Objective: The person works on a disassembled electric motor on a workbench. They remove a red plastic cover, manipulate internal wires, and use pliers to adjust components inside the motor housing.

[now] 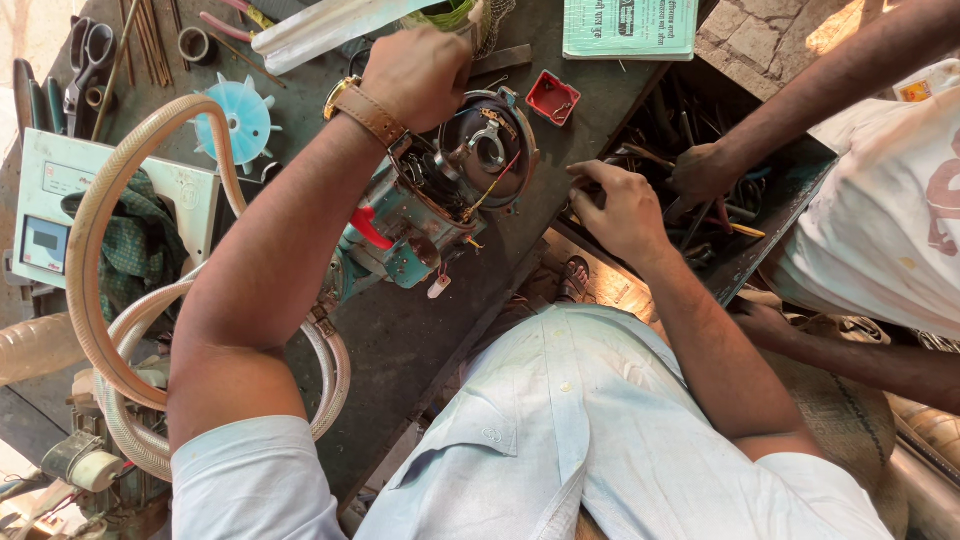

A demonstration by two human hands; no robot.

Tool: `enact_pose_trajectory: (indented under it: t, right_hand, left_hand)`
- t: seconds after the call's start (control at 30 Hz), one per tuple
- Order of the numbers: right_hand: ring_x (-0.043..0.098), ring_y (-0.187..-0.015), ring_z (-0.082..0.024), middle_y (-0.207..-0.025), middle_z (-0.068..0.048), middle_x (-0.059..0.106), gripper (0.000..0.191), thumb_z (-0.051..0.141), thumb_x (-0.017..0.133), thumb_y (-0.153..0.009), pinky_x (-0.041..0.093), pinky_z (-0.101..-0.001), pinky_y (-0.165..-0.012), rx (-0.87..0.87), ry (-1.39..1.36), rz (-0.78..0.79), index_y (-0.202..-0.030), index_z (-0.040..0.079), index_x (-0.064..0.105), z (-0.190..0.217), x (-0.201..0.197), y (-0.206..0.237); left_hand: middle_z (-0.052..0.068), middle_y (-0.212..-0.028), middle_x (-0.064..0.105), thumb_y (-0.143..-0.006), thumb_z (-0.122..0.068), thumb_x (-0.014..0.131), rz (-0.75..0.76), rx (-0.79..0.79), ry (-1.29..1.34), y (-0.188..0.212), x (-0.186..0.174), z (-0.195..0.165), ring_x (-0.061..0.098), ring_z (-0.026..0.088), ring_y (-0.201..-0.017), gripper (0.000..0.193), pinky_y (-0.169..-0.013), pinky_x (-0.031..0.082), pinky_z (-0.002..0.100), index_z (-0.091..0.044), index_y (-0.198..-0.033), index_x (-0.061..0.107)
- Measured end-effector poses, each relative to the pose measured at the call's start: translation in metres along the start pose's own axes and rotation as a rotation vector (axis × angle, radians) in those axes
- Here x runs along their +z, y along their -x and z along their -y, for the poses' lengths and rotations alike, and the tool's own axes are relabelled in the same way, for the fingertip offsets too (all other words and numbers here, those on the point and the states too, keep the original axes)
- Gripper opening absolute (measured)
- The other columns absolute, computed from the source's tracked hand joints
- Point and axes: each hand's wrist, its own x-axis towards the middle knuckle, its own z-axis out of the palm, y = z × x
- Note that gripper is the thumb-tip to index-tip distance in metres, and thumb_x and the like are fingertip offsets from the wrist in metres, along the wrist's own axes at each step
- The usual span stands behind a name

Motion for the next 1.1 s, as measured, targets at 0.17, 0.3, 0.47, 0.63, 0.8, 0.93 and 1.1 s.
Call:
enact_pose_trajectory:
  t: [0.17, 0.3, 0.47, 0.63, 0.8, 0.93, 1.1]
  right_hand:
    - [0.076, -0.096, -0.023, -0.106, -0.011, 0.078, 0.031, 0.011, 0.069, -0.092, 0.058, -0.0344, -0.081, -0.002, -0.040, 0.024, -0.123, 0.006, 0.071, 0.006, 0.009, -0.005]
    - [0.071, -0.094, -0.031, -0.123, -0.015, 0.071, 0.048, 0.015, 0.071, -0.088, 0.056, -0.0394, -0.086, -0.021, 0.072, 0.060, -0.135, 0.008, 0.065, 0.003, 0.024, -0.002]
    - [0.072, -0.104, -0.029, -0.147, -0.008, 0.060, 0.047, 0.018, 0.066, -0.092, 0.054, -0.0424, -0.098, -0.022, 0.152, 0.120, -0.138, 0.011, 0.063, -0.007, 0.037, 0.003]
    - [0.070, -0.108, -0.031, -0.147, -0.008, 0.060, 0.051, 0.014, 0.069, -0.083, 0.055, -0.0426, -0.093, -0.111, 0.215, 0.062, -0.134, 0.011, 0.065, -0.009, 0.029, 0.006]
    - [0.074, -0.092, -0.027, -0.147, -0.008, 0.058, 0.044, 0.011, 0.069, -0.085, 0.059, -0.0397, -0.082, -0.105, 0.077, 0.165, -0.129, 0.012, 0.066, -0.012, 0.030, 0.025]
    - [0.075, -0.095, -0.025, -0.116, -0.006, 0.074, 0.026, 0.010, 0.071, -0.090, 0.060, -0.0366, -0.083, -0.211, 0.025, 0.079, -0.116, 0.010, 0.073, -0.050, 0.028, 0.055]
    - [0.075, -0.084, -0.024, -0.099, -0.011, 0.076, 0.018, 0.004, 0.069, -0.085, 0.061, -0.0357, -0.076, 0.045, 0.033, -0.130, -0.102, 0.005, 0.076, -0.129, 0.007, 0.099]
  left_hand:
    - [0.009, -0.101, 0.072, -0.075, -0.015, 0.078, 0.176, 0.029, 0.034, -0.003, 0.016, -0.001, 0.070, 0.033, -0.099, 0.028, -0.076, 0.057, 0.047, -0.016, -0.102, 0.070]
    - [0.016, -0.111, 0.065, -0.075, -0.019, 0.082, 0.138, 0.048, 0.049, -0.003, 0.012, -0.015, 0.068, 0.038, -0.102, 0.051, -0.078, 0.057, 0.047, -0.009, -0.119, 0.059]
    - [0.012, -0.128, 0.059, -0.077, -0.007, 0.076, 0.085, 0.086, 0.110, 0.003, -0.007, -0.030, 0.064, 0.035, -0.116, 0.075, -0.084, 0.056, 0.046, -0.018, -0.145, 0.048]
    - [0.013, -0.143, 0.056, -0.064, -0.001, 0.076, 0.048, 0.358, 0.178, 0.001, -0.017, -0.039, 0.057, 0.039, -0.123, 0.088, -0.088, 0.053, 0.047, -0.016, -0.146, 0.049]
    - [0.015, -0.131, 0.064, -0.078, -0.011, 0.076, 0.166, 0.274, 0.195, -0.001, -0.018, -0.042, 0.059, 0.038, -0.122, 0.061, -0.089, 0.052, 0.051, -0.011, -0.135, 0.057]
    - [0.017, -0.117, 0.068, -0.088, -0.025, 0.075, 0.165, 0.270, 0.165, -0.001, -0.018, -0.042, 0.064, 0.041, -0.110, 0.046, -0.084, 0.053, 0.052, -0.007, -0.127, 0.060]
    - [0.019, -0.104, 0.070, -0.098, -0.037, 0.074, 0.097, 0.291, 0.118, 0.000, -0.017, -0.041, 0.066, 0.043, -0.097, 0.038, -0.079, 0.052, 0.053, -0.004, -0.113, 0.064]
